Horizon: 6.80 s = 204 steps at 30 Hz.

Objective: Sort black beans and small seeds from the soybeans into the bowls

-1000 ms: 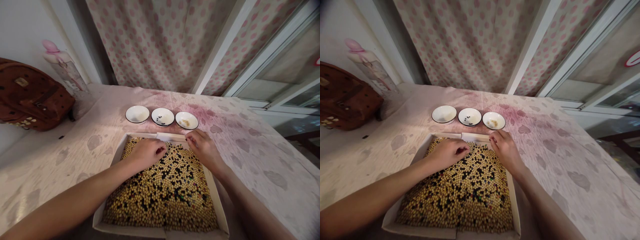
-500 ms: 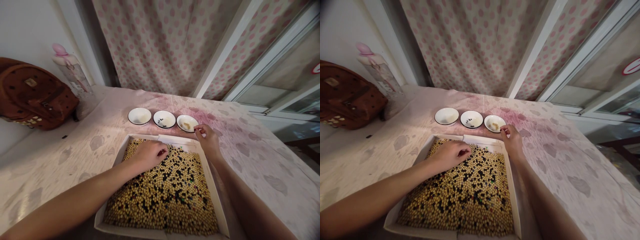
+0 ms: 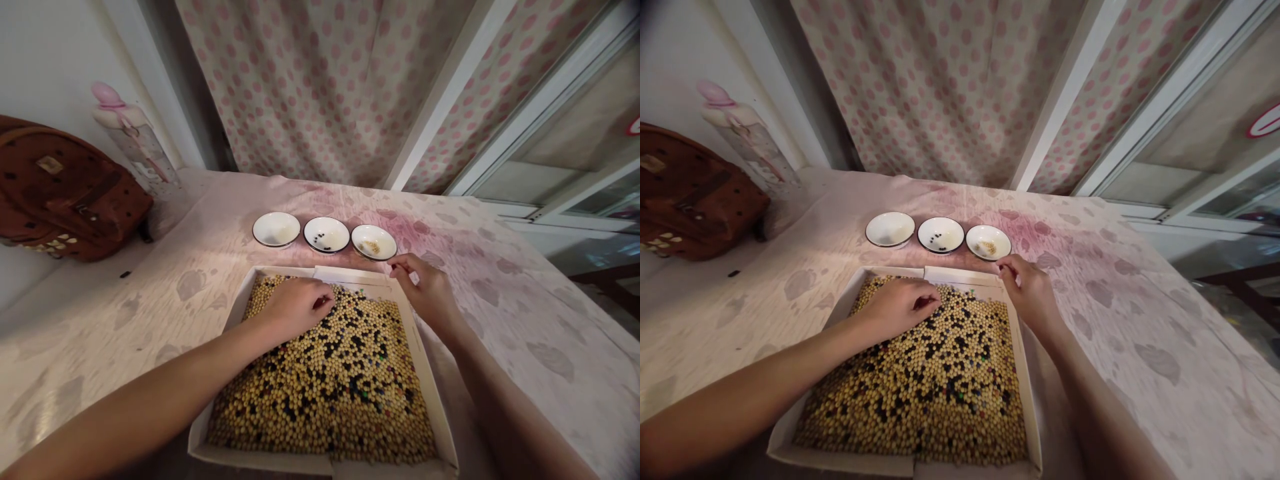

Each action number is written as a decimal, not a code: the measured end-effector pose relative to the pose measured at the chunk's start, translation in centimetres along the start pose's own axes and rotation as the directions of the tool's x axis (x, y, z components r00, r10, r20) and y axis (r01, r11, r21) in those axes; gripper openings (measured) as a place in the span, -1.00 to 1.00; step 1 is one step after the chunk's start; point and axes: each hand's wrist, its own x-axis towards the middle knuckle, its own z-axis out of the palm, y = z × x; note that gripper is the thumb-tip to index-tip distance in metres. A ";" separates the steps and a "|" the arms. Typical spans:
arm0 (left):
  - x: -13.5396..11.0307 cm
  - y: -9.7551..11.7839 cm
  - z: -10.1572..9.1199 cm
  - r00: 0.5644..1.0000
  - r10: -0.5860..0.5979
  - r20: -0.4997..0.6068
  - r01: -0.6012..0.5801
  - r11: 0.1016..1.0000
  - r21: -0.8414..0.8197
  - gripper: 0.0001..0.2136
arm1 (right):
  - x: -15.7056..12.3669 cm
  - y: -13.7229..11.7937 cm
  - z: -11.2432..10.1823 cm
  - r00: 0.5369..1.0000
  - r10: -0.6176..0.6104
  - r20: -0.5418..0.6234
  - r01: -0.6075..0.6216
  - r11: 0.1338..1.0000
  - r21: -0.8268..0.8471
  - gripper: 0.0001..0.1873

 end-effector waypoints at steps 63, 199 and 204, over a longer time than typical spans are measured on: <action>-0.1 0.0 0.0 1.000 0.003 0.010 -0.003 1.000 -0.005 -0.85 | -1.5 -2.6 0.6 0.880 -0.183 0.439 0.379 0.828 -0.414 -0.77; 1.8 3.1 4.4 0.885 0.249 0.394 -0.382 0.872 0.306 -0.31 | -2.2 1.2 4.4 0.918 0.394 -0.044 -0.318 0.799 0.510 -0.77; 1.4 3.1 4.0 0.893 0.216 0.395 -0.352 0.881 0.316 -0.31 | -2.3 1.1 4.4 0.922 0.385 -0.038 -0.316 0.807 0.498 -0.75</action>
